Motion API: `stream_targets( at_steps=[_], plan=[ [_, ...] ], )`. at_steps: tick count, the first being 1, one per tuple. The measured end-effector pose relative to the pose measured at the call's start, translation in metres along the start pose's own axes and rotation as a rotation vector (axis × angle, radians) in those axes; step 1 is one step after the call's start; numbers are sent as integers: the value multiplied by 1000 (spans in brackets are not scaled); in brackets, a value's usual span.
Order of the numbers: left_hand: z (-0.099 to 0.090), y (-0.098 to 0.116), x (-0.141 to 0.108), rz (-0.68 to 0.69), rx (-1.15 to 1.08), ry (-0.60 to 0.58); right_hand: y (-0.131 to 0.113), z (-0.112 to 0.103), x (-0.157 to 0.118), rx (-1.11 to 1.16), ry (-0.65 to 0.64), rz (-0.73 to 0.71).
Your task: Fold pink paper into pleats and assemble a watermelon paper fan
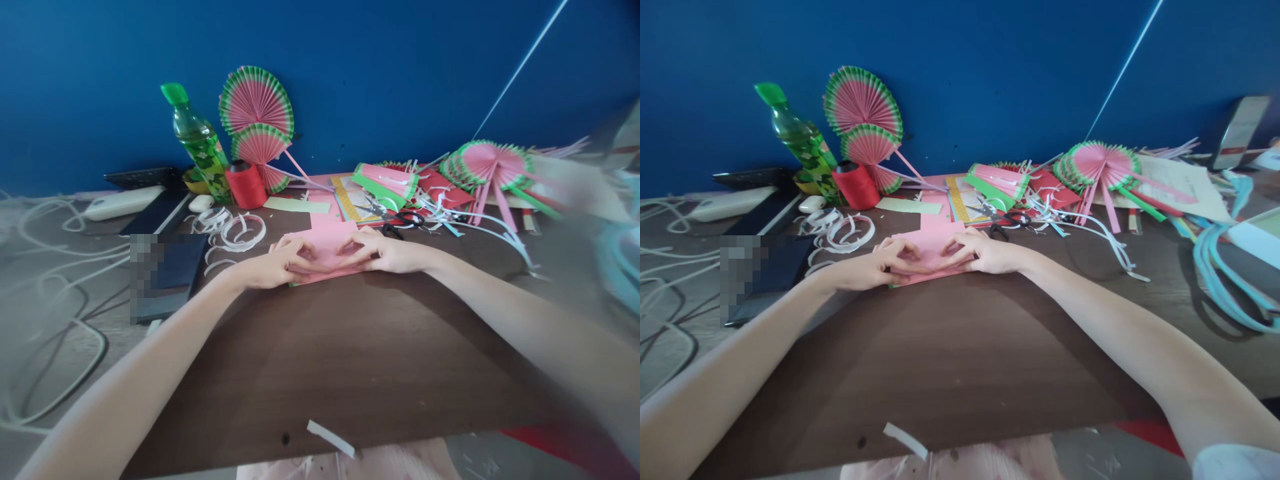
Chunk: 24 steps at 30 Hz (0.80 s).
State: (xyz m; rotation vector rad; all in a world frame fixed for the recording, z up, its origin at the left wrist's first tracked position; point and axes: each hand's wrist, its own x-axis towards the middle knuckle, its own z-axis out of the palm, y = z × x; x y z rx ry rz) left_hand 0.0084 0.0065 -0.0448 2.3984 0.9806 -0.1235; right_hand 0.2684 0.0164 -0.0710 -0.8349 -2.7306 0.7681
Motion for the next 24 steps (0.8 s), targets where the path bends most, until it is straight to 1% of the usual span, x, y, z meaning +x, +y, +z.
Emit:
stream_targets(
  at_steps=[5, 9, 12, 16, 20, 24],
  plan=[
    [-2, -3, -1, 14, 6, -19, 2, 0, -1, -7, -20, 16],
    [-4, -7, -2, 51, 8, -45, 0, 0, -1, -17, -41, 48],
    [-4, -8, -2, 54, 11, -59, -1, 0, -1, -33, -43, 40],
    [-6, -4, -2, 28, 42, -94, 0, 0, -1, -42, -30, 25],
    [-6, 1, -3, -10, 87, -98, 0, 0, -1, -28, -60, 30],
    [-5, 4, -4, 4, 125, -91, -3, -1, -1, -48, -64, 28]
  ],
)
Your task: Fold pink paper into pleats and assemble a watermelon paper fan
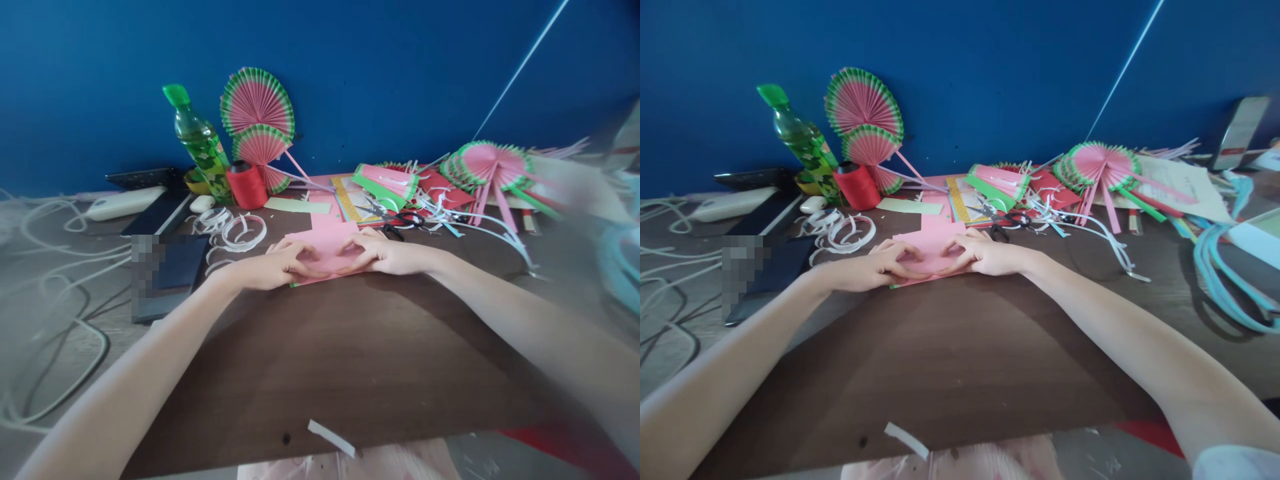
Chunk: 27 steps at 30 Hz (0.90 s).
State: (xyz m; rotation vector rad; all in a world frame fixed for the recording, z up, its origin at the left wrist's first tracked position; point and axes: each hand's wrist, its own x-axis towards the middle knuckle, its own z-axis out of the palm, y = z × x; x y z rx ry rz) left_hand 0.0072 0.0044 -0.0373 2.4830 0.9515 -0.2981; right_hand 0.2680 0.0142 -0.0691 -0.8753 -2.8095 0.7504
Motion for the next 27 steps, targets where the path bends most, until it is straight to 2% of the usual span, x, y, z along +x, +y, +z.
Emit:
stream_targets(
  at_steps=[7, 11, 15, 19, 22, 27],
  plan=[
    [-4, 12, -2, 15, 20, 83, -4, 0, 1, -31, 16, 14],
    [-3, 19, 0, 84, 52, 181, -2, -1, 1, -29, 31, 12],
    [4, 21, 2, 80, 189, 310, 1, -1, 1, 27, 67, -23],
    [8, 20, 1, 57, 323, 381, 2, -2, 1, 86, 133, -32],
    [5, 18, 1, 28, 280, 442, -3, -5, 1, 113, 212, -26],
    [-10, 20, -4, -13, 54, 557, -18, -15, -1, 122, 412, 32]
  ],
)
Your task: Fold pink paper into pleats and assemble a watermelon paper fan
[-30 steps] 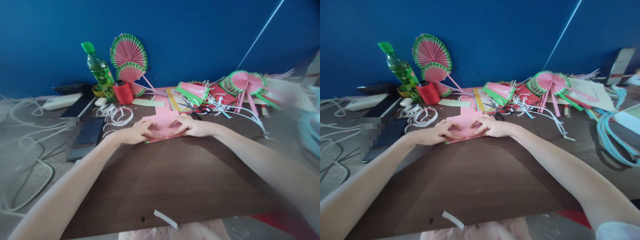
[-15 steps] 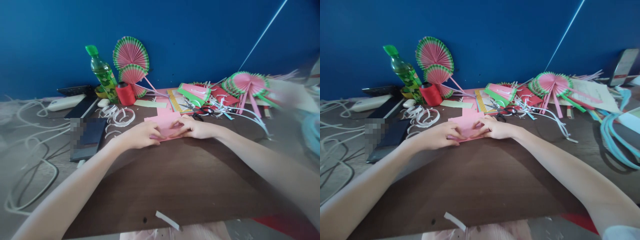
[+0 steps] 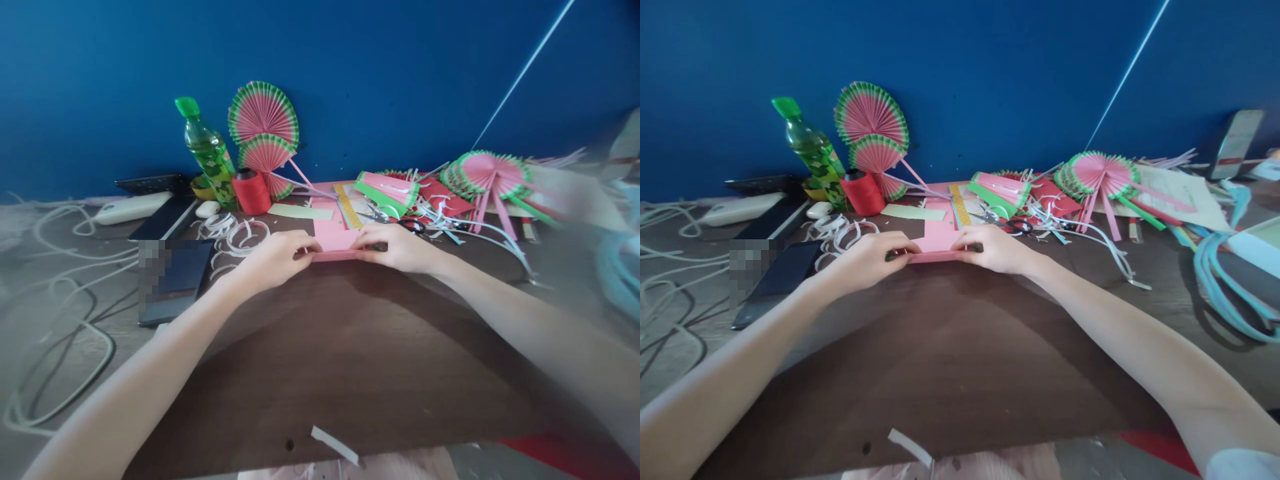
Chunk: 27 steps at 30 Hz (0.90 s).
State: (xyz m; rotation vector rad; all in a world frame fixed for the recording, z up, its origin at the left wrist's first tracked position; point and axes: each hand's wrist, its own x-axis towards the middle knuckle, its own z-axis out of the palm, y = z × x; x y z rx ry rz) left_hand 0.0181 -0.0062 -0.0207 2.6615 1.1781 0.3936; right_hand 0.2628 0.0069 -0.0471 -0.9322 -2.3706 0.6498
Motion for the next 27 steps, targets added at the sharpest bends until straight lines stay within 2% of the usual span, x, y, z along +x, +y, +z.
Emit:
stream_targets(
  at_steps=[4, 8, 11, 14, 20, 24, 27],
  plan=[
    [-16, 4, -1, -70, -97, 73, -13, -10, 1, 49, 130, 48],
    [-29, 4, -3, -193, -190, 90, -23, -20, 2, 190, 170, 153],
    [-32, 1, -2, -235, -287, 109, -24, -24, 3, 300, 197, 232],
    [-27, -4, 0, -233, -280, 68, -20, -23, 4, 287, 124, 282],
    [-2, -16, 1, -175, -109, -99, -5, -10, 4, -49, -82, 222],
    [8, -18, 2, -108, 38, -132, 2, -2, 4, -190, -121, 101],
    [8, -19, 3, -136, 38, -159, 6, 0, 4, -208, -150, 111]
  ],
)
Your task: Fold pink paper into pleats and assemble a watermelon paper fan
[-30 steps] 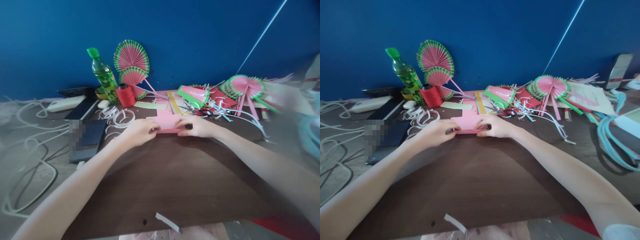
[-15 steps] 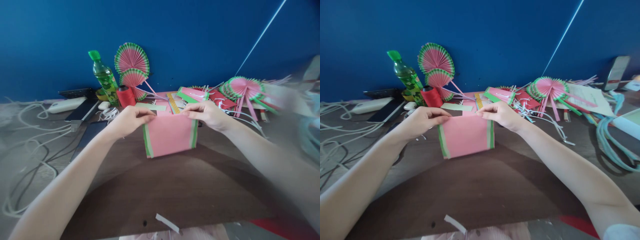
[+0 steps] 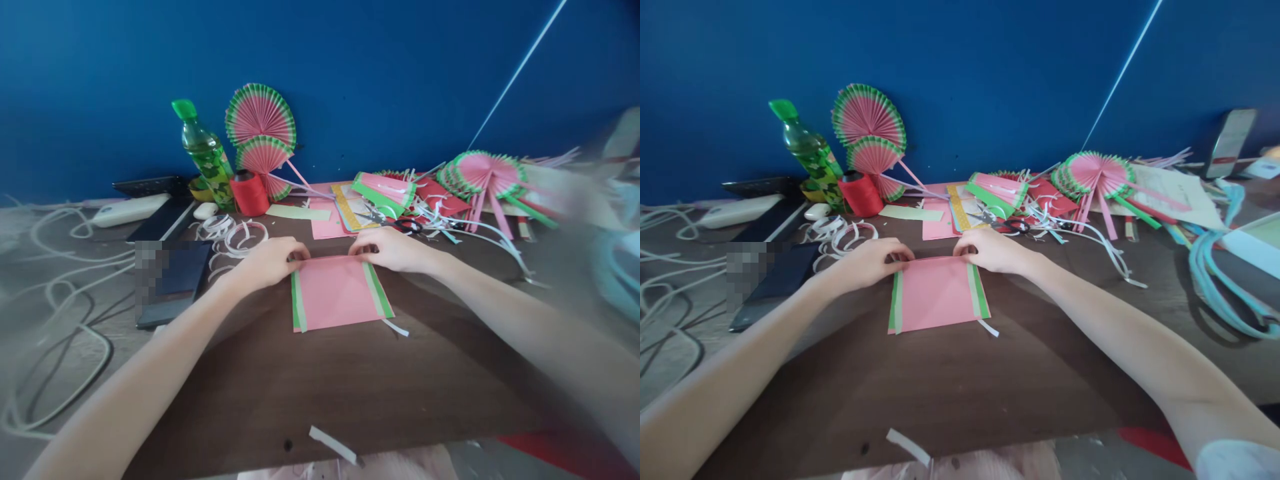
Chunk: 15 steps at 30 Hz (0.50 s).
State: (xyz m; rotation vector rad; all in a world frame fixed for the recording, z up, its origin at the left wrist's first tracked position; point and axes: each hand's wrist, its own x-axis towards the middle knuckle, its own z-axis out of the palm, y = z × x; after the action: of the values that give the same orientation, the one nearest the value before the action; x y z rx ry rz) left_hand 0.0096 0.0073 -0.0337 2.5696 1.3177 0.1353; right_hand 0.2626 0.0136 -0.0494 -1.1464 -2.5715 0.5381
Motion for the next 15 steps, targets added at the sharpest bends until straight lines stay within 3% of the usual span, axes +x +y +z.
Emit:
stream_targets(
  at_steps=[7, 15],
  plan=[
    [-5, -9, 0, 8, -165, -65, 0, 1, 1, -5, 21, 40],
    [-1, -9, 0, 57, -30, -15, 4, -8, -1, 91, -51, 59]
  ],
)
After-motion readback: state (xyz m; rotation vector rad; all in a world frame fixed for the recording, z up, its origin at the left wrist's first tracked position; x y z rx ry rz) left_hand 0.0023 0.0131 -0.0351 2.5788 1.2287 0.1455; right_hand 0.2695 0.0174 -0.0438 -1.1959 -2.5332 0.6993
